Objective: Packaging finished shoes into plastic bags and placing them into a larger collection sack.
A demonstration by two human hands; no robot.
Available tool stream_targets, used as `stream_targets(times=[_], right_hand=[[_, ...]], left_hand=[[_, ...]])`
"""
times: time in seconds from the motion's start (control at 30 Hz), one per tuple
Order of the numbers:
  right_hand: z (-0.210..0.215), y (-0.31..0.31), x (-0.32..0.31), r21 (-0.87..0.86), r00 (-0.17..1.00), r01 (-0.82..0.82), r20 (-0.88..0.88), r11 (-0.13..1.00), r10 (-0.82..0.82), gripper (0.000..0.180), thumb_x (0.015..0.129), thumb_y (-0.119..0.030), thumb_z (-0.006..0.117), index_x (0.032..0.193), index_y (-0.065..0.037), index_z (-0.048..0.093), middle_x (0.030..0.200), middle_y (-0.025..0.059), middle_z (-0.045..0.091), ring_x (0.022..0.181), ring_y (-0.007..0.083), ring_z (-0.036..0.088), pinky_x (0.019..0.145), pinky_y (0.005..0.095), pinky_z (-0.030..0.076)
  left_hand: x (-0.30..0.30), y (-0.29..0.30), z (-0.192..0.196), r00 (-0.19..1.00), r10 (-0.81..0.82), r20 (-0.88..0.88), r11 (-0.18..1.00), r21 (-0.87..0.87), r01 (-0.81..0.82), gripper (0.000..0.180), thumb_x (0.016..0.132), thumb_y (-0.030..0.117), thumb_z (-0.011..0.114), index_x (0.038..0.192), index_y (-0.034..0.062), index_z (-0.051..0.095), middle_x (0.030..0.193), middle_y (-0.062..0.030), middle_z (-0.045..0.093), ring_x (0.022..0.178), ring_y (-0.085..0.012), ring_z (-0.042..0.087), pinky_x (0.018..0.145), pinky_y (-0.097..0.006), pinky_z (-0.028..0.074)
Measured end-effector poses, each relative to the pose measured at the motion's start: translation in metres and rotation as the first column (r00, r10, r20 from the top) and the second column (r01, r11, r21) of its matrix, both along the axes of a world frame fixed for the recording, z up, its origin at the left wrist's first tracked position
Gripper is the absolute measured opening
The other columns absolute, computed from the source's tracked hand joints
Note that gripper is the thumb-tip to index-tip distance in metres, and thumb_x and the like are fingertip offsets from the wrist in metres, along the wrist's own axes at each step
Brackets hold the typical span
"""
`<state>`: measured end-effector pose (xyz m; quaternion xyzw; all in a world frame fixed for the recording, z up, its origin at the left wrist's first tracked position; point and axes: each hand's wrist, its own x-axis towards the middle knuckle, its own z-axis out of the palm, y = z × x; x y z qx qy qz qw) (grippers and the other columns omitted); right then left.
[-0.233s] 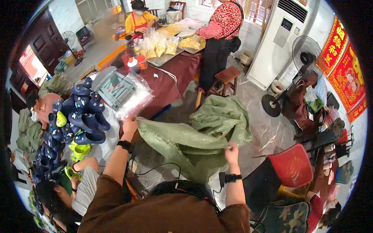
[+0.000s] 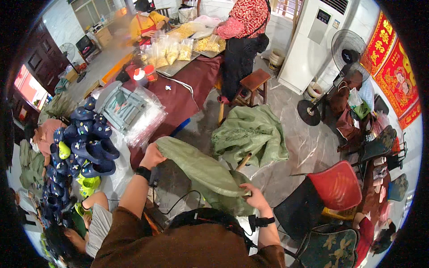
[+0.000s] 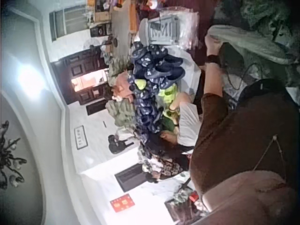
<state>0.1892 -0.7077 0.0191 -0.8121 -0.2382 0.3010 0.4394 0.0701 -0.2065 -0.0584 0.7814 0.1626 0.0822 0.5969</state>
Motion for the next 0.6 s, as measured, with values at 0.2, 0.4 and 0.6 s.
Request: stream_targets(times=[0.2, 0.4, 0.6], right_hand=[[-0.032, 0.008, 0.048, -0.019, 0.904, 0.188, -0.388, 0.982, -0.18, 0.033, 0.078, 0.0, 0.058, 0.11, -0.008, 0.062, 0.092, 0.0002, 0.062, 0.083, 0.012, 0.057, 0.072, 0.0286, 0.047], [-0.034, 0.025, 0.094, 0.143, 0.637, 0.682, -0.597, 0.717, -0.487, 0.035, 0.086, -0.021, 0.07, 0.114, -0.003, 0.061, 0.098, 0.0019, 0.064, 0.09, 0.013, 0.058, 0.079, 0.0279, 0.047], [-0.12, -0.006, 0.104, -0.038, 0.444, 0.834, -0.544, 0.55, -0.712, 0.057, 0.078, -0.038, 0.077, 0.114, 0.005, 0.062, 0.104, 0.0115, 0.068, 0.097, 0.0234, 0.063, 0.084, 0.0354, 0.049]], left_hand=[[0.128, -0.027, 0.065, 0.92, 0.392, -0.005, 0.903, -0.19, -0.386, 0.023, 0.091, 0.021, 0.058, 0.106, 0.0029, 0.057, 0.095, -0.0038, 0.06, 0.086, -0.0128, 0.056, 0.073, -0.028, 0.044], [0.24, -0.024, 0.149, 0.986, 0.018, 0.164, 0.925, 0.371, -0.079, 0.059, 0.07, 0.009, 0.078, 0.12, 0.0054, 0.047, 0.101, -0.0067, 0.053, 0.096, -0.0183, 0.053, 0.083, -0.033, 0.045], [0.297, -0.02, 0.095, 0.948, -0.313, 0.065, 0.671, 0.721, 0.172, 0.047, 0.07, 0.001, 0.072, 0.112, 0.0051, 0.05, 0.104, -0.0168, 0.053, 0.102, -0.0395, 0.048, 0.09, -0.044, 0.039]])
